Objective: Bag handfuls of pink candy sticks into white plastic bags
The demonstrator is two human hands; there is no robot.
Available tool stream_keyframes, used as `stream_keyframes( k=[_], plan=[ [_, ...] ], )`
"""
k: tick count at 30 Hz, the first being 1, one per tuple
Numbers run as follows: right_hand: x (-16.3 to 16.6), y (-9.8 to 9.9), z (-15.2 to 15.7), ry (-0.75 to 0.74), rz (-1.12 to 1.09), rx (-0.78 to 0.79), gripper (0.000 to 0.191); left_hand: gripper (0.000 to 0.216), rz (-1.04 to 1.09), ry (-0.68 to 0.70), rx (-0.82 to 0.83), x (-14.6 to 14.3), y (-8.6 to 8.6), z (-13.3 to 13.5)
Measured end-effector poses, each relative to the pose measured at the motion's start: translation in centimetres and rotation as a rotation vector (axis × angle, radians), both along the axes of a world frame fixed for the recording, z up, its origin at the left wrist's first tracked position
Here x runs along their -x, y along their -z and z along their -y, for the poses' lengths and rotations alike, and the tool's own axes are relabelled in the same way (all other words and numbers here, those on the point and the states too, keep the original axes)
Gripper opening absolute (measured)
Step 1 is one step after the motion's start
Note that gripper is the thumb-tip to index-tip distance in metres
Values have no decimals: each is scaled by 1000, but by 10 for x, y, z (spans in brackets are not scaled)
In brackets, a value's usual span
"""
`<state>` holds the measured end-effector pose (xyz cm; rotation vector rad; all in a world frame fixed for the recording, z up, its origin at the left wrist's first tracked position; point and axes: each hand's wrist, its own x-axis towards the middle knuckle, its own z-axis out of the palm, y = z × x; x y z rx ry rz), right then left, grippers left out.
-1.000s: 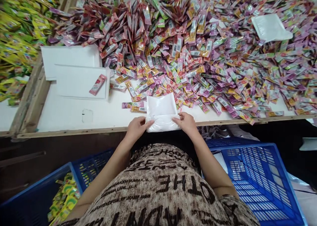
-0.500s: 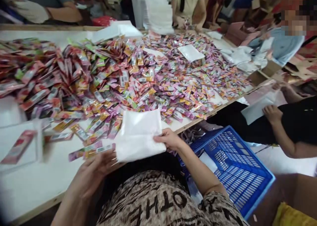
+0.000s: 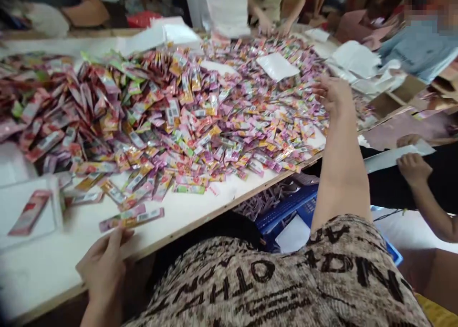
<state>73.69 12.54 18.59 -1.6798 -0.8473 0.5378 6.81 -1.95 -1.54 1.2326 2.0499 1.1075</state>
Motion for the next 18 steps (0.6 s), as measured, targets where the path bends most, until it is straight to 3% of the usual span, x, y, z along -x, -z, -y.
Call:
stream_keyframes(
  k=[2,7,10,14,16,18],
  plan=[
    [29,34,8,-92,-84,-15,13,17,-39,-95,70,-6,4,-3],
    [118,110,66,-167,-115,-18,28,21,-27,-76,59,-11,9,-7],
    [175,140,100,-272,-112,99,29,27,-73,-2,49,-17,7,-7],
    [265,174,117,-635,-95,265,26,31,-69,10,-5,-19,9,-7],
    [308,189,111,-760,24,238,20,32,-55,16,-35,-17,11,-6],
    [343,198,97,-779,214,151,16,31,-39,25,-59,-15,13,-4]
  ],
)
